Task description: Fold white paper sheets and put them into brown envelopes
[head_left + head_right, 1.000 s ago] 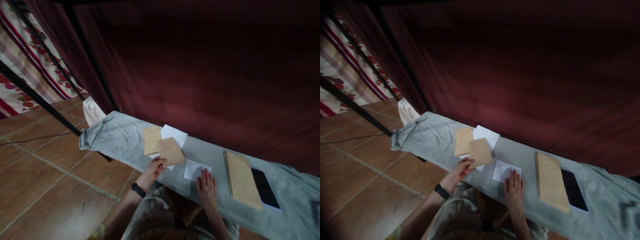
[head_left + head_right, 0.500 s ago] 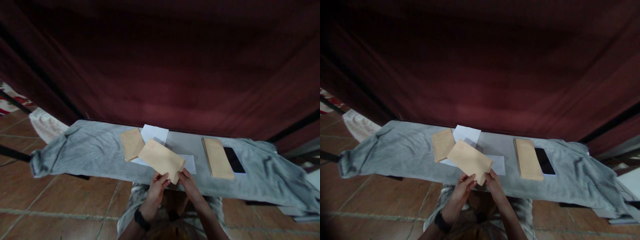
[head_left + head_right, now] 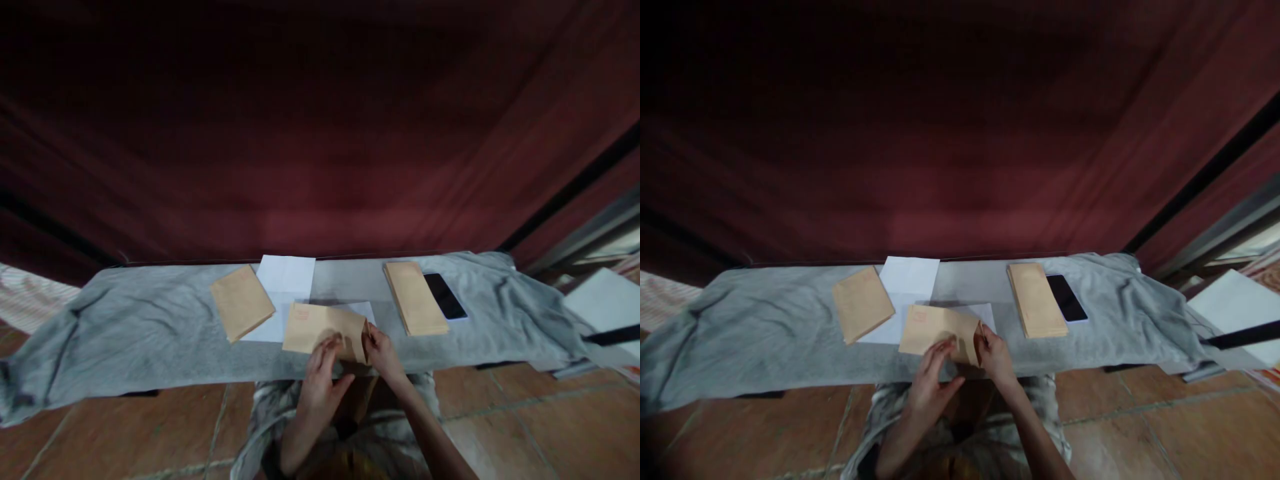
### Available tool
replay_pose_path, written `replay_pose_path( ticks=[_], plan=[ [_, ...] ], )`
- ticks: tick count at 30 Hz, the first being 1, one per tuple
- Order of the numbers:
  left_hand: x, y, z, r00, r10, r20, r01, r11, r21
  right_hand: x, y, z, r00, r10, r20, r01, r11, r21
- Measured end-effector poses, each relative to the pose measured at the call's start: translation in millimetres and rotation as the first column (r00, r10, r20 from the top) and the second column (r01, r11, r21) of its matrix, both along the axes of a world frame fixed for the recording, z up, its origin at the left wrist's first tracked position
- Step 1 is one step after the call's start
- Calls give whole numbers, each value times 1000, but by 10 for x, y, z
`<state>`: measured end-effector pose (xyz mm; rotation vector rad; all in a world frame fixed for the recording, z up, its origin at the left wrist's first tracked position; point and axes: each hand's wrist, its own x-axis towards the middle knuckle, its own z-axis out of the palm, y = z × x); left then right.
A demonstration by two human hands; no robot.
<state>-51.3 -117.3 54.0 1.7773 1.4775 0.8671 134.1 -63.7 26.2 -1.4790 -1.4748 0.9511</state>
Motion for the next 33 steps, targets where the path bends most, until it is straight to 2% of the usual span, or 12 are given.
replay_pose_path(
  ticks=[1,3,7,9,11,14,16,18,22,25,28,33],
  plan=[
    [-30,95,50,979,-31,-200,58,990,131,22,-2,2,999,26,-24,-26,1000,12],
    [-80,294,121,880,-38,-474,183,947,263,50,-2,3,993,79,-92,-76,997,29],
    [-112,558,121,731,-141,-668,383,894,231,102,0,-19,964,156,-214,-160,987,-3],
    [-96,593,91,701,-186,-688,427,882,197,144,-14,-39,974,129,-188,-136,990,-25],
    [-62,587,71,699,-197,-688,435,880,190,192,-45,-56,998,17,-57,-18,1000,-16],
    [4,558,73,712,-179,-679,419,884,206,255,-111,-58,950,-239,200,219,969,115],
    [40,544,88,716,-163,-679,404,890,213,277,-160,-36,920,-293,260,246,949,198],
    [58,540,107,712,-159,-683,401,891,211,281,-201,11,951,-234,200,197,962,190],
    [52,538,151,702,-170,-692,408,892,195,261,-230,172,967,-180,-182,182,983,-8],
    [62,521,177,680,-192,-707,440,879,185,237,-201,288,924,-58,-377,-4,987,-162],
    [77,497,178,665,-204,-718,474,858,196,205,-165,337,892,112,-438,-224,951,-214],
    [-107,524,141,673,-208,-709,489,845,216,248,-168,378,920,136,-367,-249,927,-280]
  ],
)
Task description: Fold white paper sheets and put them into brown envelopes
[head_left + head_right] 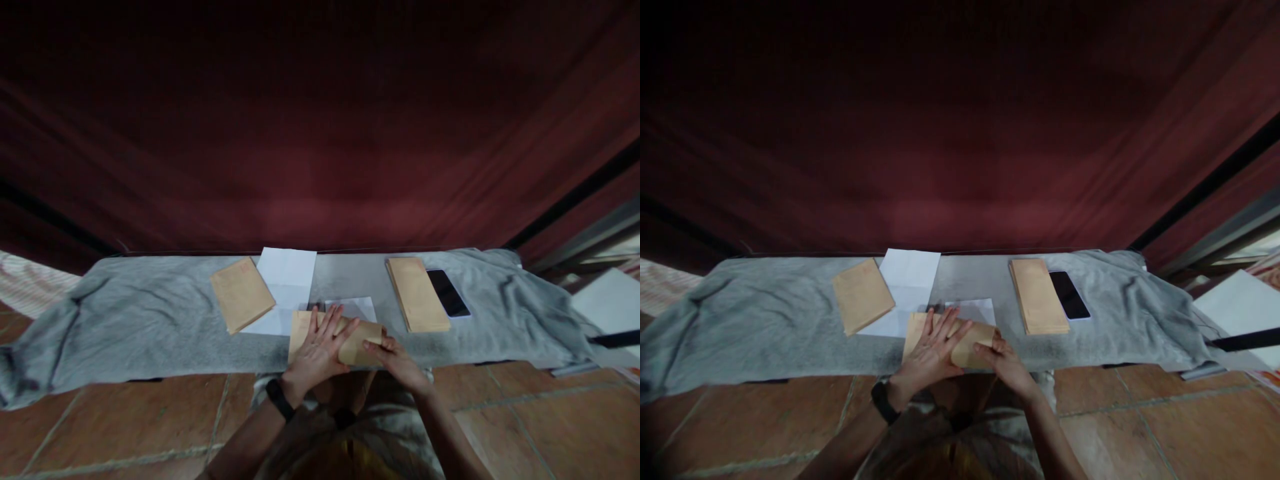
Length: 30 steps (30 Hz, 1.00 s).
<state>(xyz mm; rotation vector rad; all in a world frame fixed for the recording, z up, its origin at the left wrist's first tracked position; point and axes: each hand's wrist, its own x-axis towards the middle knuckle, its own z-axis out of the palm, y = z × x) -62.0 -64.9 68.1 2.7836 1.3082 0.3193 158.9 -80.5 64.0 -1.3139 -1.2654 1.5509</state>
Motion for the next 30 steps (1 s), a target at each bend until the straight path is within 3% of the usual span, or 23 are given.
replay_pose_path(
  ticks=[7,13,16,19,22,25,28,30],
  plan=[
    [-516,92,-21,999,36,-38,-38,997,-70,226,-28,71,998,48,29,-48,999,-5],
    [-365,54,59,1000,-28,6,28,999,-22,39,16,217,995,47,-84,-50,998,-27],
    [-298,35,85,1000,17,24,-17,1000,16,-13,100,250,999,44,2,-44,998,53],
    [-412,20,60,993,110,32,-112,992,59,87,264,160,984,-122,129,108,988,106],
    [-637,-6,-1,979,200,23,-202,974,103,194,446,-36,843,-342,414,232,927,294],
    [-838,-50,-69,958,285,-5,-283,952,118,130,550,-275,615,-358,703,131,925,357],
    [-959,-108,-129,935,354,-29,-348,930,117,-54,567,-479,450,-385,806,56,913,404],
    [-1009,-149,-161,926,376,-38,-370,923,104,-144,562,-566,413,-421,808,79,900,429]
  ],
)
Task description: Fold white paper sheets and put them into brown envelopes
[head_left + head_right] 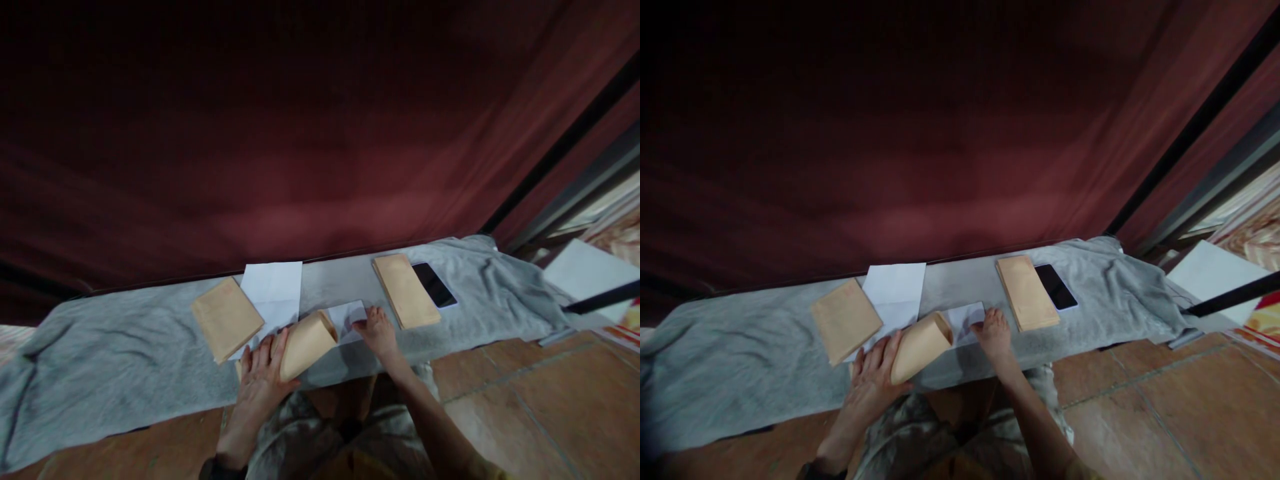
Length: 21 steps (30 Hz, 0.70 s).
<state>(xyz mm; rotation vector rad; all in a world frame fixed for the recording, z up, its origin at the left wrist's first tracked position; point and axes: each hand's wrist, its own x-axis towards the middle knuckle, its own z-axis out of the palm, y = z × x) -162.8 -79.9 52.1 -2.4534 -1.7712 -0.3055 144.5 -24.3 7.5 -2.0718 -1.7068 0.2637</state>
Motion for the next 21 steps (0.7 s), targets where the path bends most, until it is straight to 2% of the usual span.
replay_pose_path(
  ticks=[3,5,7,11,15,21],
  plan=[
    [-52,-52,-37,1000,16,9,-16,1000,-27,-15,-2,-57,982,-26,-185,31,999,23],
    [-75,-72,-59,999,27,20,-26,999,-38,22,1,-66,933,-23,-360,39,999,36],
    [-86,-78,-76,999,37,28,-36,998,-51,59,6,-66,885,-18,-466,41,998,38],
    [-78,-76,-77,998,46,43,-43,995,-85,133,43,-30,814,-9,-581,40,998,41],
    [-56,-88,-40,996,74,56,-68,991,-117,282,67,79,719,-17,-695,90,994,68],
    [-27,-76,-56,994,75,84,-64,990,-128,376,-64,253,620,-27,-784,161,983,94]
  ],
)
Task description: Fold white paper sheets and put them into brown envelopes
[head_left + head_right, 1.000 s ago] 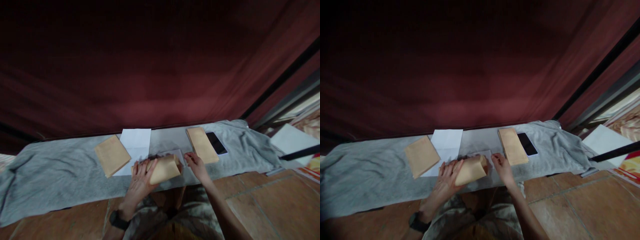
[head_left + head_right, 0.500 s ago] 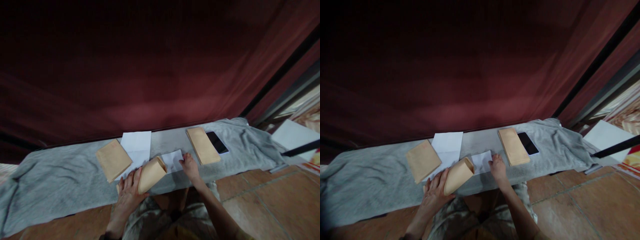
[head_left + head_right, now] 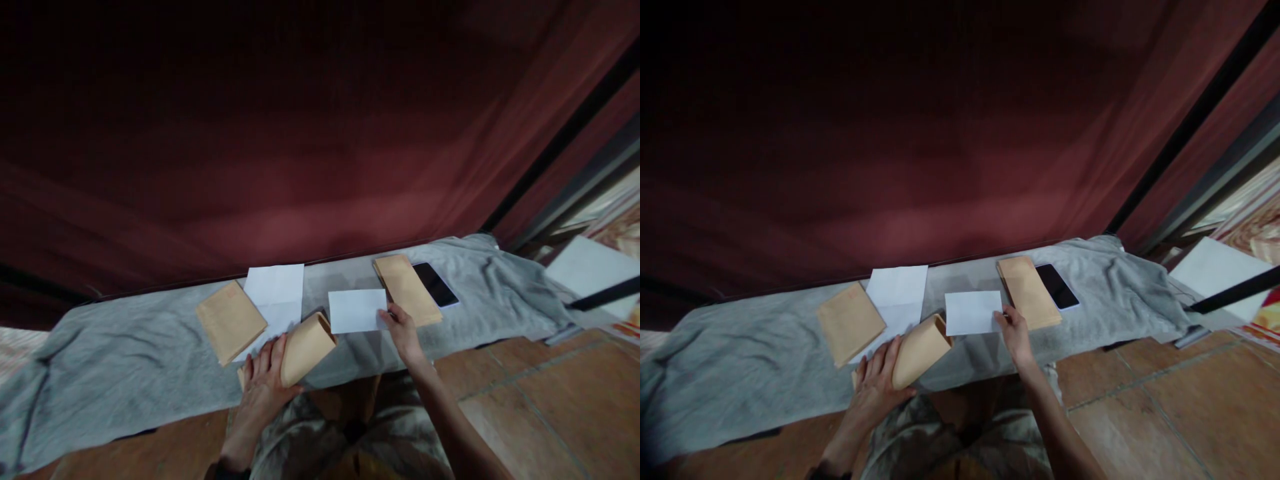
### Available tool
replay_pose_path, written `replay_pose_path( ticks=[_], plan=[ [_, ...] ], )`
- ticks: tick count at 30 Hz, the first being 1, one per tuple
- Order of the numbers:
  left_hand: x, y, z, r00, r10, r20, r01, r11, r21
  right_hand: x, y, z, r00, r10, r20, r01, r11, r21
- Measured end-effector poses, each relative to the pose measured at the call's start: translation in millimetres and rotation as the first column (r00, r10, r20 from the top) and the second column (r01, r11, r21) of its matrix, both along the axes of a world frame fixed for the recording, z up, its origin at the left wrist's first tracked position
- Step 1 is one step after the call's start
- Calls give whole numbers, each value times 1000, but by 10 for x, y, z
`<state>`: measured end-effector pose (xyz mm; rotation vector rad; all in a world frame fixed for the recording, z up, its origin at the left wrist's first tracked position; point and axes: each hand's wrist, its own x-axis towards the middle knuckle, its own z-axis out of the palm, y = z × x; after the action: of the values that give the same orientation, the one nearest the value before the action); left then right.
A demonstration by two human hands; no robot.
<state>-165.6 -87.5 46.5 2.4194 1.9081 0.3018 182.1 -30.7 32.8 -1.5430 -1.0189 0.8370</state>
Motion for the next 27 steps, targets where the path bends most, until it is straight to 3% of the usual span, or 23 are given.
replay_pose_path(
  ticks=[8,18,22,27],
  plan=[
    [20,-2,-8,999,-33,-2,33,999,20,-131,-59,-12,996,71,57,-73,997,28],
    [46,30,-23,998,-58,-28,60,997,45,148,17,89,946,320,59,-315,946,-78],
    [138,78,32,995,-98,-27,100,993,67,97,21,118,952,307,24,-304,949,-87],
    [321,182,64,988,-154,1,154,984,89,-167,-45,87,965,260,-18,-261,961,-95]
  ],
)
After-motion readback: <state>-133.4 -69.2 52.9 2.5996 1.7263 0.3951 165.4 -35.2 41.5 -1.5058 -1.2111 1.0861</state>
